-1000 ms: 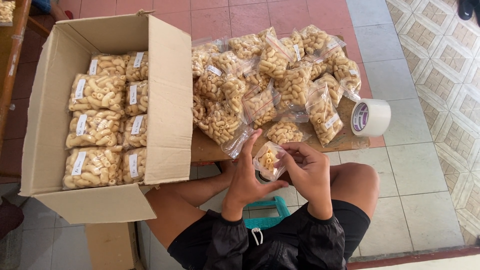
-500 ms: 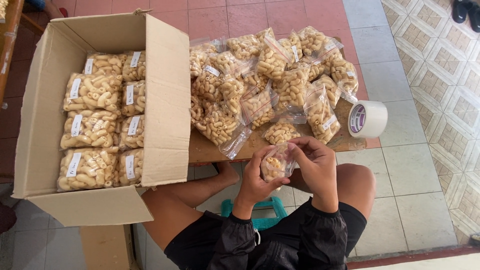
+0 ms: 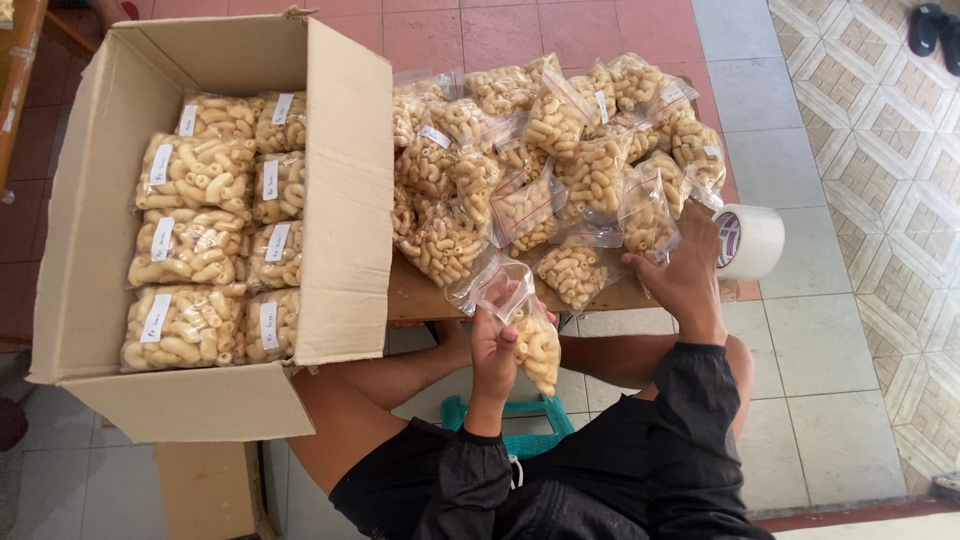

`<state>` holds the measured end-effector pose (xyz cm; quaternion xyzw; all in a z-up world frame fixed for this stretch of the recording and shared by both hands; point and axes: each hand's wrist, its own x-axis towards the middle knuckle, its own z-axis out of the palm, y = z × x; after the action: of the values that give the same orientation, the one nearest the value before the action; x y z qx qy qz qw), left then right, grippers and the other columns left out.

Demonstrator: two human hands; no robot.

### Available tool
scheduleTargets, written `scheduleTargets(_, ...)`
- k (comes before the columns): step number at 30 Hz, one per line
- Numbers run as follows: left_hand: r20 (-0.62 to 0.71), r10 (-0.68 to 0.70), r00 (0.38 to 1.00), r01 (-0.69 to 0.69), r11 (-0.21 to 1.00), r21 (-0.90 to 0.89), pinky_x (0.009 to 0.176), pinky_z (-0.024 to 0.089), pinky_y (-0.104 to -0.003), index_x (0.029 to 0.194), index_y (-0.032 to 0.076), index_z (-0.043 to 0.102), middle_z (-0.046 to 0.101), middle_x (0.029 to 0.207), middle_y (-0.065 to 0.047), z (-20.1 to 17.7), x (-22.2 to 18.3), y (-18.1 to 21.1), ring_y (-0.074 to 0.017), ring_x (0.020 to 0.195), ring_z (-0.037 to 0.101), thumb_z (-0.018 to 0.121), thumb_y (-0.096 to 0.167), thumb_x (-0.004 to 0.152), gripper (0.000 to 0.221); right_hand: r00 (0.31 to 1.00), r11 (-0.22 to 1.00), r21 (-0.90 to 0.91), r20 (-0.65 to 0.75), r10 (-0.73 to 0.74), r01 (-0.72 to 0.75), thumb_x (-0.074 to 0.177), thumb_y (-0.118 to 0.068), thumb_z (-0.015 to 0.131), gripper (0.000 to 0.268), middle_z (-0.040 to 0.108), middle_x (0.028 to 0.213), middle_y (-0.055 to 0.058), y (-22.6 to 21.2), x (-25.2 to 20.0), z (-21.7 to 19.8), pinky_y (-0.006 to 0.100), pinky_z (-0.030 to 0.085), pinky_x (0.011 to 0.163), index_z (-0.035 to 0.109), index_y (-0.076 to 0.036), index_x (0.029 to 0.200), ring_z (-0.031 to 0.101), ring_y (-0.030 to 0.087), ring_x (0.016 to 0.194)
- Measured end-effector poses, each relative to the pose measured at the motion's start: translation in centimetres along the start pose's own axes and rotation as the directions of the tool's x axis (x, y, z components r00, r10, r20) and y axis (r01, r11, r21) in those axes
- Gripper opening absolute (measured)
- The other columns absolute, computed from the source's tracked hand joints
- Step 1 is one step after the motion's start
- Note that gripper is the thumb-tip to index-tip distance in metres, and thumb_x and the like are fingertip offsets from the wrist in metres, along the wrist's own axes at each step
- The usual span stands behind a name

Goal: Sealing small plastic bags of snacks and packing them into a cardboard box.

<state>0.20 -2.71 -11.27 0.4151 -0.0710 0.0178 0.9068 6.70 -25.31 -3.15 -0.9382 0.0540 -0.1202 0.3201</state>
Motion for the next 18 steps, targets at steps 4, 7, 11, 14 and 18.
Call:
scheduleTargets(4, -0.008, 0.035, 0.999, -0.035, 0.999, 0.016, 0.08, 0.061, -0.04, 0.139, 0.001, 0.034, 0.063, 0.106, -0.025, 0.0, 0.2, 0.7, -0.0312, 0.096, 0.069, 0.074, 0.054, 0.081, 0.089, 0.982, 0.989, -0.003, 0.118, 0.15, -0.15, 0.066, -0.021, 0.087, 0.106, 0.041, 0.136, 0.036, 0.6, 0.8, 1.1, 0.064, 0.035, 0.105, 0.026, 0.0, 0.15, 0.041, 0.057, 0.126)
scheduleTargets(7, 0.012, 0.061, 0.998, -0.062, 0.987, 0.147, 0.08, 0.06, -0.041, 0.14, 0.001, 0.034, 0.063, 0.107, -0.025, 0.2, 0.3, 1.8, -0.031, 0.096, 0.07, 0.083, 0.042, 0.078, 0.089, 0.984, 0.986, 0.056, 0.096, 0.148, -0.154, 0.075, -0.018, 0.081, 0.094, 0.045, 0.134, 0.038, 1.5, 1.0, 2.0, 0.062, 0.036, 0.105, 0.027, -0.001, 0.149, 0.044, 0.056, 0.126)
scheduleTargets(11, 0.038, 0.148, 0.988, -0.148, 0.862, 0.485, 0.084, 0.055, -0.037, 0.134, -0.002, 0.05, 0.068, 0.102, -0.017, 0.3, 0.9, 3.1, -0.0216, 0.093, 0.065, 0.08, 0.041, 0.078, 0.077, 0.98, 0.973, 0.122, -0.024, 0.198, -0.194, 0.075, -0.018, 0.078, 0.088, 0.05, 0.132, 0.031, 2.1, 0.6, 1.6, 0.061, 0.04, 0.102, 0.033, -0.01, 0.15, 0.049, 0.053, 0.123)
scheduleTargets(14, 0.079, 0.139, 0.987, -0.159, 0.807, 0.568, 0.089, 0.053, -0.038, 0.136, 0.0, 0.052, 0.07, 0.101, -0.016, 1.4, 1.7, 5.0, -0.0216, 0.094, 0.065, 0.079, 0.038, 0.077, 0.075, 0.971, 0.964, 0.181, -0.101, 0.216, -0.196, 0.074, -0.02, 0.077, 0.086, 0.053, 0.131, 0.029, 1.3, -0.2, -0.3, 0.06, 0.042, 0.1, 0.035, -0.015, 0.15, 0.051, 0.051, 0.121)
scheduleTargets(18, 0.123, 0.114, 0.986, -0.165, 0.779, 0.605, 0.094, 0.05, -0.049, 0.138, -0.003, 0.049, 0.068, 0.103, -0.023, 2.6, 2.3, 6.2, -0.0322, 0.1, 0.065, 0.078, 0.026, 0.075, 0.075, 0.992, 0.953, 0.302, -0.122, 0.032, 0.006, 0.068, -0.004, 0.079, 0.092, 0.053, 0.122, 0.039, -1.9, -0.8, -3.3, 0.068, 0.041, 0.092, 0.034, -0.005, 0.149, 0.052, 0.06, 0.115)
